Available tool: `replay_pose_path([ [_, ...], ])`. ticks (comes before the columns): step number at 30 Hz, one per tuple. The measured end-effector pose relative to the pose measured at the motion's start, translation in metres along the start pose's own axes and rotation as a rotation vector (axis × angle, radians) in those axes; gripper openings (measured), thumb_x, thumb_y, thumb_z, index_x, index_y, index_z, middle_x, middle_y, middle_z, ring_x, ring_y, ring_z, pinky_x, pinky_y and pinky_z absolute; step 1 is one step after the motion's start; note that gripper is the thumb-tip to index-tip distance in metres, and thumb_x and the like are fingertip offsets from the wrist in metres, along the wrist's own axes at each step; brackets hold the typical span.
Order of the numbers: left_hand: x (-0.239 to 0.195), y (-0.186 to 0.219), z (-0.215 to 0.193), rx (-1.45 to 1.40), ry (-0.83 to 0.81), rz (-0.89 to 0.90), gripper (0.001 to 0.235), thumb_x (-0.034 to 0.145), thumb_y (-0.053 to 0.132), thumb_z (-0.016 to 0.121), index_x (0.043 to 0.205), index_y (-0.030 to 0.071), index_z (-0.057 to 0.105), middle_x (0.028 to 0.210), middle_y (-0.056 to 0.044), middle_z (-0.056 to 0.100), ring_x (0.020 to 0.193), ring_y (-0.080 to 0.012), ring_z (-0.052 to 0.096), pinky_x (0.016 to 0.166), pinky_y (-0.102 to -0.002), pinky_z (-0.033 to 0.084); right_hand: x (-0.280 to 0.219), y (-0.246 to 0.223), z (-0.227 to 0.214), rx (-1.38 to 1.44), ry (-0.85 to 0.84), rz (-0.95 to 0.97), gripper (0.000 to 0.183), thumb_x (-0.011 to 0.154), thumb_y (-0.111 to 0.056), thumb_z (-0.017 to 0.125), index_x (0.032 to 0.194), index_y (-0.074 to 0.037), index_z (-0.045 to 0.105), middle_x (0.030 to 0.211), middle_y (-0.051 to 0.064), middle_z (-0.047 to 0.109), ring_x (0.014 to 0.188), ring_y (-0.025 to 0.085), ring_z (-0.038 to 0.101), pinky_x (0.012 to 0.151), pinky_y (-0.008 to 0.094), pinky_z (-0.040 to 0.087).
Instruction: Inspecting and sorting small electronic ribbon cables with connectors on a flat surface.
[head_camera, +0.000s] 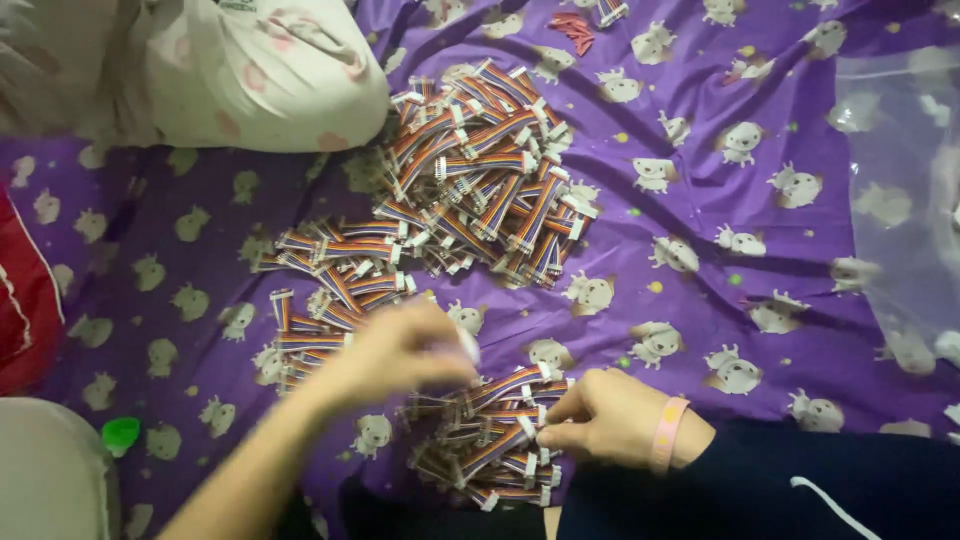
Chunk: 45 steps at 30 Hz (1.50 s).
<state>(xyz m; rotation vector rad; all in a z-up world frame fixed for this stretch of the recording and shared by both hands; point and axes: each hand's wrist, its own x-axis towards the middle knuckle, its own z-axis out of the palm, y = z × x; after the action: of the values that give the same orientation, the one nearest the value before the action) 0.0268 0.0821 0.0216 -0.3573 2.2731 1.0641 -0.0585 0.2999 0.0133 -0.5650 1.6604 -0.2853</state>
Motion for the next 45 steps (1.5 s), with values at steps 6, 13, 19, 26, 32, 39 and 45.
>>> replay_pose_path([
  [6,0.026,-0.069,-0.052,0.510,0.507,-0.276,0.039,0.080,0.042,0.059,0.118,0.032,0.059,0.112,0.000,0.054,0.094,-0.0289,0.061,0.071,-0.048,0.048,0.033,0.031,0.007,-0.137,0.361,-0.159,0.030,0.083,-0.044,0.059,0.071,-0.019,0.068,0.069,0.001,0.070,0.061,0.016,0.063,0.063,0.034,0.042],
  [13,0.031,-0.072,-0.057,0.698,0.412,-0.304,0.030,0.082,0.040,0.057,0.110,0.029,0.058,0.121,0.008,0.051,0.087,-0.0270,0.066,0.064,-0.045,0.054,0.022,0.021,-0.002,-0.001,0.407,-0.128,0.024,0.085,-0.039,0.058,0.076,-0.021,0.072,0.068,-0.004,0.069,0.062,0.016,0.063,0.061,0.033,0.046],
  [19,0.022,-0.047,-0.065,0.713,0.361,-0.262,0.024,0.083,0.035,0.050,0.106,0.031,0.055,0.108,0.012,0.065,0.095,-0.0217,0.066,0.073,-0.043,0.052,0.016,0.013,-0.009,0.211,0.515,-0.110,0.020,0.082,-0.035,0.059,0.089,-0.026,0.075,0.075,-0.013,0.073,0.066,0.004,0.063,0.066,0.024,0.049],
  [26,0.005,0.026,-0.002,0.153,0.202,0.140,0.021,0.075,0.026,0.065,0.096,0.026,0.068,0.078,0.005,0.077,0.069,-0.0130,0.071,0.064,-0.027,0.049,0.020,0.011,-0.002,0.985,0.505,-0.463,0.024,0.072,-0.013,0.071,0.093,-0.001,0.072,0.084,0.009,0.072,0.070,0.017,0.067,0.070,0.028,0.055],
  [32,-0.006,0.049,0.008,0.137,0.209,0.231,0.031,0.076,0.034,0.060,0.105,0.024,0.066,0.092,0.005,0.074,0.081,-0.0195,0.068,0.066,-0.034,0.047,0.012,0.010,-0.003,1.237,0.460,-0.368,0.024,0.070,0.000,0.072,0.092,0.010,0.070,0.077,0.020,0.070,0.061,0.028,0.067,0.060,0.035,0.059],
  [39,-0.007,0.058,0.012,0.172,0.099,0.163,0.035,0.090,0.038,0.043,0.118,0.028,0.062,0.081,0.002,0.064,0.076,-0.0192,0.060,0.063,-0.036,0.042,0.011,0.013,-0.004,1.173,0.477,-0.457,0.024,0.068,-0.002,0.073,0.091,0.005,0.072,0.079,0.016,0.072,0.069,0.023,0.067,0.065,0.034,0.061],
  [45,-0.003,0.058,0.018,-0.051,0.198,0.187,0.026,0.084,0.039,0.056,0.089,0.023,0.076,0.066,0.005,0.069,0.060,-0.0124,0.055,0.057,-0.029,0.040,0.009,0.012,-0.005,1.158,0.433,-0.465,0.019,0.070,-0.002,0.073,0.085,0.009,0.071,0.071,0.016,0.069,0.061,0.021,0.064,0.059,0.029,0.056],
])
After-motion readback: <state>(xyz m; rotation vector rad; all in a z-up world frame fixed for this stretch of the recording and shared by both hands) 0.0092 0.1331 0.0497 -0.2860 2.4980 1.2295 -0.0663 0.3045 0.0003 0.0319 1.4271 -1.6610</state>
